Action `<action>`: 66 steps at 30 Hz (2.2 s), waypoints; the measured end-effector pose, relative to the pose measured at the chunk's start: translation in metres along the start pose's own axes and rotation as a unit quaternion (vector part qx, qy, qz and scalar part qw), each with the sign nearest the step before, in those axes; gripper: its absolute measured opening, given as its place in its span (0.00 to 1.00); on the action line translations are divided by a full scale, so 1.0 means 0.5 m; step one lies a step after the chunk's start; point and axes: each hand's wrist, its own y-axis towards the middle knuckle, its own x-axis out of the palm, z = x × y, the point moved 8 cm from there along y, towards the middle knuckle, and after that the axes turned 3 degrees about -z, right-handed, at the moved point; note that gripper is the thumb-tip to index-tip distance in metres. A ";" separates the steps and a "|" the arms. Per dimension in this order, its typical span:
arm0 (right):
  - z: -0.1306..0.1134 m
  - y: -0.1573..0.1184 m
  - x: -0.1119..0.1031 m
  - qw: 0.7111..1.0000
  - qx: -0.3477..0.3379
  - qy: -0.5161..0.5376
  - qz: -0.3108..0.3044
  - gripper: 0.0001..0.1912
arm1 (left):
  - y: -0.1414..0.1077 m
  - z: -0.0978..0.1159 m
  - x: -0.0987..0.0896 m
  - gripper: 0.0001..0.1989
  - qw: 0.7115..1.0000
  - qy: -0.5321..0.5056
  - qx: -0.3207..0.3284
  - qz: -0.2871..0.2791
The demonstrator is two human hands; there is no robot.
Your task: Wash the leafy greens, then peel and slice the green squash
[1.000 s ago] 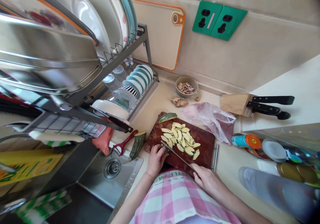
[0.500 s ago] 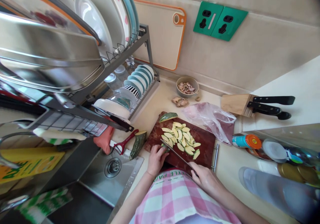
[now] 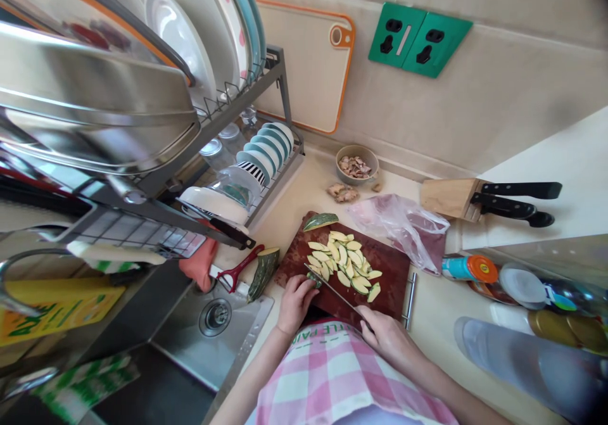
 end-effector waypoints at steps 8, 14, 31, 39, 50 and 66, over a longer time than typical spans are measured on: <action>-0.002 -0.001 -0.004 0.999 0.016 -0.028 -0.018 0.13 | 0.002 -0.002 0.003 0.08 1.000 0.012 -0.001 0.006; -0.001 0.027 0.009 1.000 0.007 0.002 -0.011 0.13 | 0.002 0.007 -0.006 0.07 1.000 0.013 0.002 0.014; 0.018 0.024 0.021 0.999 0.023 0.001 -0.036 0.12 | -0.007 -0.007 -0.002 0.08 1.000 -0.004 -0.013 0.020; 0.008 -0.014 -0.018 0.999 -0.024 0.031 0.001 0.14 | -0.008 -0.004 -0.007 0.08 0.999 -0.006 -0.011 0.034; 0.001 0.027 0.019 0.999 0.026 -0.038 -0.025 0.15 | -0.008 -0.005 -0.005 0.09 0.999 -0.012 -0.023 0.037; 0.012 0.015 0.014 1.000 -0.013 -0.013 -0.009 0.15 | -0.020 -0.001 -0.002 0.11 0.999 0.006 -0.015 0.031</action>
